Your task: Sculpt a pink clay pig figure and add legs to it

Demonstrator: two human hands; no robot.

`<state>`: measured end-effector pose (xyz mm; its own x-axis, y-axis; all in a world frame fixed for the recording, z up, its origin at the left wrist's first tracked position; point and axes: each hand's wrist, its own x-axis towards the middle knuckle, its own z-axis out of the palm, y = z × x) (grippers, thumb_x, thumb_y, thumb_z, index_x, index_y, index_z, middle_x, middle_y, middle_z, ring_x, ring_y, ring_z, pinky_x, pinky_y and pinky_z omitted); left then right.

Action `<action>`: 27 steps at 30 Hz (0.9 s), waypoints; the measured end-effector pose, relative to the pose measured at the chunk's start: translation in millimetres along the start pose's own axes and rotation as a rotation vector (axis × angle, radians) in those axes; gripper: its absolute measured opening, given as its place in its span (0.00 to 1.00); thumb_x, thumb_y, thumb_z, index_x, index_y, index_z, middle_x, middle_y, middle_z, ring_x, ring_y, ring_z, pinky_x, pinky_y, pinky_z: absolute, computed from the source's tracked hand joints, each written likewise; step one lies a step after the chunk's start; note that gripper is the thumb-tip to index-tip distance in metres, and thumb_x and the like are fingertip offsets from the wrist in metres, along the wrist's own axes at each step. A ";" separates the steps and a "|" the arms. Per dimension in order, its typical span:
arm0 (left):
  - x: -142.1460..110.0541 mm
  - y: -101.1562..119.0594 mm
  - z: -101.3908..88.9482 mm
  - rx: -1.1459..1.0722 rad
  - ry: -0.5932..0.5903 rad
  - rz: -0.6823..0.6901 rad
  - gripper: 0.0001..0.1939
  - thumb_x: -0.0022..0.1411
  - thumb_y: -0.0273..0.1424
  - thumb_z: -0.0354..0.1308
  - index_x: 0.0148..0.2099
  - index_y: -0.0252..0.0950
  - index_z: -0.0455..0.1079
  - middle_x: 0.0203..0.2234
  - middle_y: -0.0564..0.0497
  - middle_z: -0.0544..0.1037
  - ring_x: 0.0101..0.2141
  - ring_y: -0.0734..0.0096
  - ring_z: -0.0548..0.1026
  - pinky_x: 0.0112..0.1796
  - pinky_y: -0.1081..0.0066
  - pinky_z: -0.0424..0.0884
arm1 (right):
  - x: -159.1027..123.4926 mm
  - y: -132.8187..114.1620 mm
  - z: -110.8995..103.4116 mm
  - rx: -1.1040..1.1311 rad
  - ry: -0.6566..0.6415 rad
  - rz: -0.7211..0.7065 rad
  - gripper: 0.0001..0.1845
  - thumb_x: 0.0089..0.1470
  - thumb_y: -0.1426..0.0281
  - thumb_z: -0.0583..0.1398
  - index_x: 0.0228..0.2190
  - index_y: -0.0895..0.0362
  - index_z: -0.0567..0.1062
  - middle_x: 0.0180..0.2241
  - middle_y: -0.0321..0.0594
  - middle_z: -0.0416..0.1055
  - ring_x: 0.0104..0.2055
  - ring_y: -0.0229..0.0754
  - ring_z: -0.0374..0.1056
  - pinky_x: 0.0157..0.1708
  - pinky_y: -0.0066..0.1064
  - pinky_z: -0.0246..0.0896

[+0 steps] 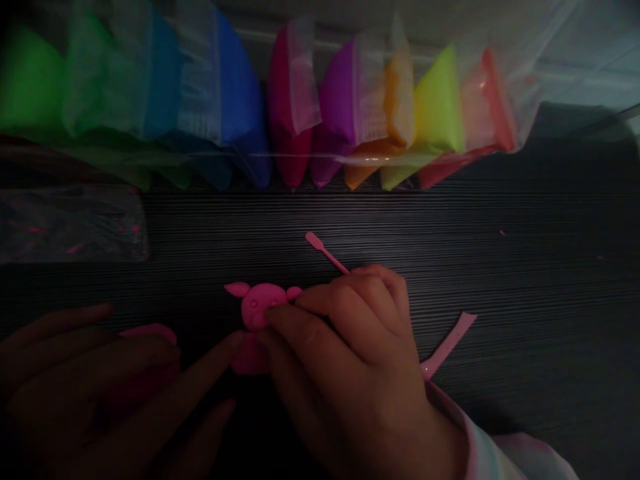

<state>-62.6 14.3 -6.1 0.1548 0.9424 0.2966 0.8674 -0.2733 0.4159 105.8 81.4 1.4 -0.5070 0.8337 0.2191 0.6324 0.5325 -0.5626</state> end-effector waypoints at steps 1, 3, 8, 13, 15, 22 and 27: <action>0.8 0.2 -0.4 0.003 0.004 -0.010 0.11 0.52 0.34 0.55 0.39 0.44 0.72 0.27 0.48 0.68 0.33 0.62 0.63 0.44 0.52 0.59 | 0.2 0.2 -0.1 0.002 -0.003 0.001 0.05 0.49 0.72 0.59 0.29 0.58 0.76 0.26 0.38 0.71 0.31 0.40 0.63 0.38 0.40 0.56; 2.3 0.8 -0.5 0.012 0.021 -0.033 0.11 0.52 0.34 0.55 0.39 0.45 0.73 0.28 0.49 0.68 0.33 0.63 0.63 0.44 0.54 0.60 | 0.5 0.4 -0.5 0.007 -0.004 0.002 0.04 0.49 0.73 0.60 0.28 0.58 0.76 0.26 0.38 0.71 0.31 0.40 0.63 0.37 0.40 0.57; 4.0 2.1 0.7 0.005 0.043 -0.049 0.11 0.52 0.35 0.55 0.39 0.48 0.73 0.26 0.50 0.70 0.31 0.64 0.65 0.43 0.55 0.62 | 1.1 1.2 -2.5 -0.001 -0.035 -0.008 0.03 0.48 0.73 0.60 0.28 0.58 0.75 0.26 0.38 0.71 0.32 0.39 0.63 0.35 0.38 0.57; 3.0 2.1 1.9 0.033 0.012 -0.051 0.13 0.52 0.36 0.54 0.41 0.49 0.72 0.26 0.51 0.71 0.29 0.65 0.66 0.43 0.53 0.62 | 1.9 1.5 -3.6 -0.003 -0.055 -0.017 0.03 0.48 0.72 0.60 0.28 0.58 0.75 0.27 0.38 0.71 0.32 0.39 0.63 0.35 0.38 0.57; 3.1 1.9 2.4 0.040 0.004 -0.055 0.13 0.52 0.36 0.54 0.42 0.50 0.71 0.25 0.51 0.71 0.28 0.65 0.66 0.43 0.53 0.63 | 1.8 1.3 -3.4 0.004 -0.047 -0.008 0.04 0.49 0.72 0.60 0.29 0.57 0.75 0.27 0.38 0.71 0.31 0.39 0.63 0.35 0.38 0.57; 5.0 0.8 0.6 0.073 -0.035 -0.010 0.16 0.52 0.37 0.54 0.45 0.50 0.70 0.27 0.50 0.70 0.29 0.64 0.67 0.42 0.52 0.62 | 1.0 1.4 -2.4 0.002 -0.036 0.001 0.04 0.49 0.72 0.60 0.29 0.56 0.75 0.27 0.38 0.71 0.32 0.40 0.63 0.36 0.38 0.57; 3.3 0.0 2.7 0.082 -0.010 0.010 0.17 0.51 0.36 0.55 0.45 0.47 0.70 0.29 0.49 0.70 0.31 0.63 0.67 0.43 0.51 0.62 | 0.8 0.6 -2.7 -0.008 -0.038 -0.003 0.04 0.49 0.72 0.60 0.28 0.55 0.75 0.26 0.37 0.71 0.31 0.40 0.63 0.34 0.37 0.57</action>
<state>-60.8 17.9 -7.5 0.1681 0.9417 0.2914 0.9015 -0.2664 0.3411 107.4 82.8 3.4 -0.5306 0.8261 0.1900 0.6355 0.5360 -0.5557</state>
